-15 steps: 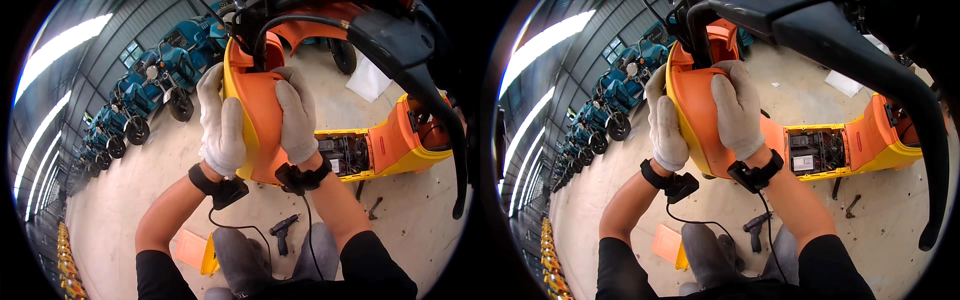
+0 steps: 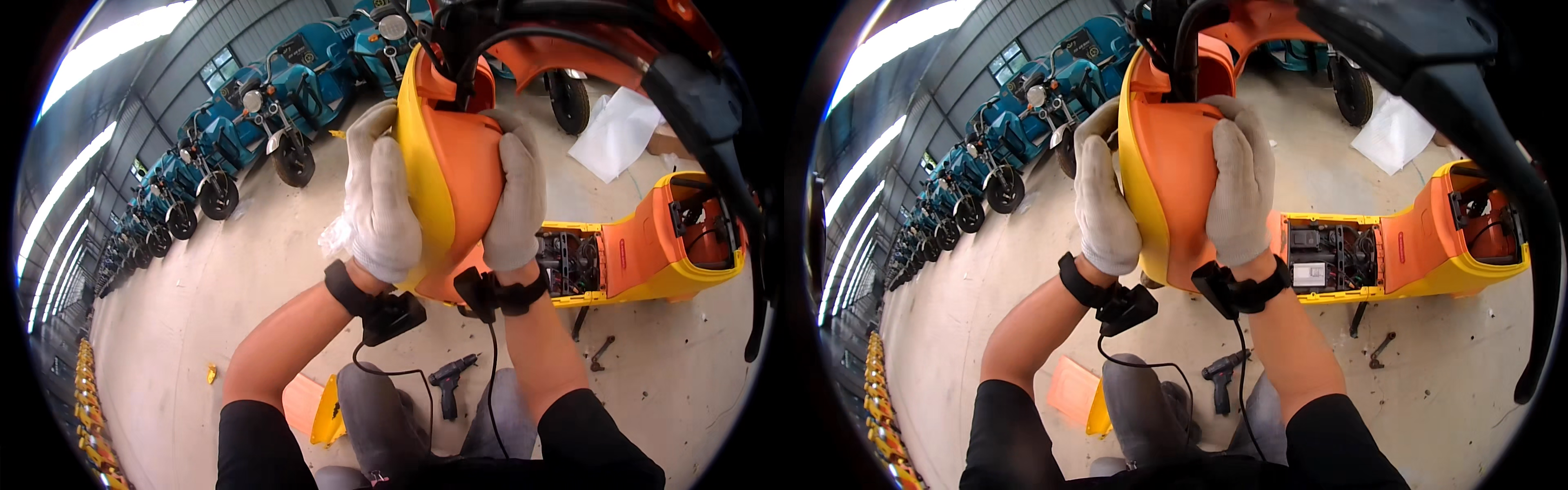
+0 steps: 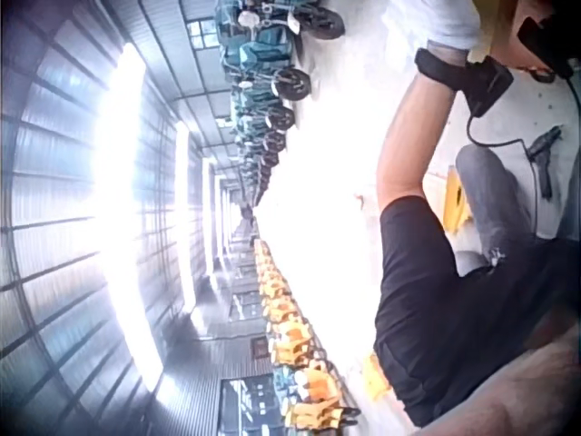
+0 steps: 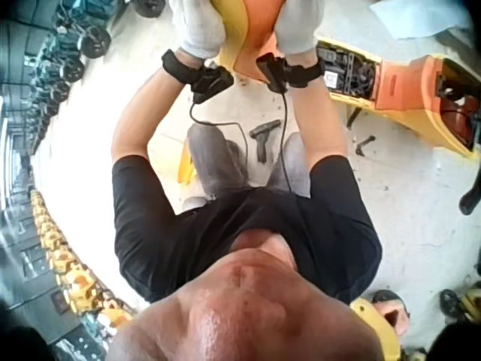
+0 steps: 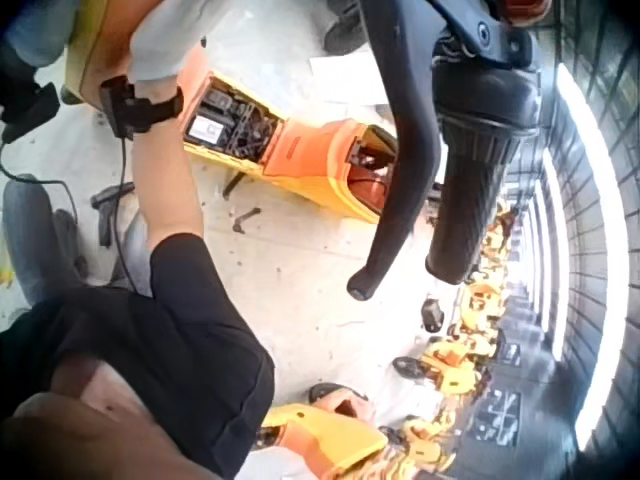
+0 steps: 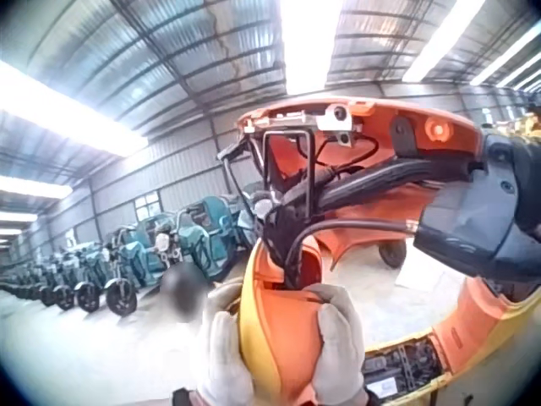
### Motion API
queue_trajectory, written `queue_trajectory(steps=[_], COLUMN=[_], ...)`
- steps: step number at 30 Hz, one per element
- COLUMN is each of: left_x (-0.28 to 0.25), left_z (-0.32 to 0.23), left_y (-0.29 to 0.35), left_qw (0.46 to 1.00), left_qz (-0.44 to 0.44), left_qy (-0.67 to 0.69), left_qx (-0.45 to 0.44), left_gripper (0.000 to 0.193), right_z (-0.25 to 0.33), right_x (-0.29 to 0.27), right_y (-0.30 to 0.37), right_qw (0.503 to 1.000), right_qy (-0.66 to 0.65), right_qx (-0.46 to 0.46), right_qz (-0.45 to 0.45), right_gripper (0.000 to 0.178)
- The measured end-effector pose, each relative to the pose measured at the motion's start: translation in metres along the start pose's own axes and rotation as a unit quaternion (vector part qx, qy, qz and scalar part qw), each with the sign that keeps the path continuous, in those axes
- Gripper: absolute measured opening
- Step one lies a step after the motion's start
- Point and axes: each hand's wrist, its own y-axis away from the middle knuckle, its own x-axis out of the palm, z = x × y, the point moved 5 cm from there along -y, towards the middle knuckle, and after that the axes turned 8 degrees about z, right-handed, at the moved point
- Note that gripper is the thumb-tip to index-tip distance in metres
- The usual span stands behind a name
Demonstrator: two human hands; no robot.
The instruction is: The person removes a plastic fairing from the front of a scooter, picks up a yellow replacement part from the ground, and uses an electric drill to secure screws into the front assembly.
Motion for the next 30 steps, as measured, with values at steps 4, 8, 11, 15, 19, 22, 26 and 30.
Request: queue_trajectory(steps=[4,8,11,15,19,22,26,30], left_x=[-0.007,-0.017,-0.019,-0.028,-0.033,-0.032,-0.028,-0.023], left_z=[0.041,0.073,0.086,0.122,0.175,0.194,0.189,0.181], left_y=[0.046,0.078,0.090,0.115,0.152,0.173,0.181,0.179], left_qw=[0.991,0.987,0.992,0.981,0.948,0.944,0.950,0.925], left_qz=[-0.047,-0.057,-0.047,-0.064,-0.169,-0.186,-0.215,-0.253], left_qy=[0.030,0.001,-0.044,-0.092,0.026,0.040,-0.006,0.127], left_qx=[-0.124,-0.152,-0.109,-0.156,-0.268,-0.268,-0.225,-0.255], left_gripper=[0.045,0.041,0.039,0.037,0.035,0.035,0.037,0.039], right_z=[-0.006,-0.018,-0.033,-0.042,-0.058,-0.069,-0.058,-0.070], right_x=[-0.009,-0.013,-0.011,-0.014,-0.030,-0.035,-0.059,-0.094], right_y=[0.002,0.009,0.010,0.008,0.008,0.012,0.022,0.032], right_qw=[0.986,0.980,0.990,0.990,0.984,0.957,0.901,0.887], right_qy=[0.097,0.136,0.033,-0.036,-0.169,-0.283,0.344,0.404], right_qx=[-0.130,-0.134,-0.131,-0.131,-0.061,-0.046,-0.261,-0.216], right_qz=[0.039,0.048,0.031,0.027,-0.018,0.040,-0.041,-0.053], right_gripper=[0.032,0.051,0.053,0.050,0.048,0.047,0.046,0.043])
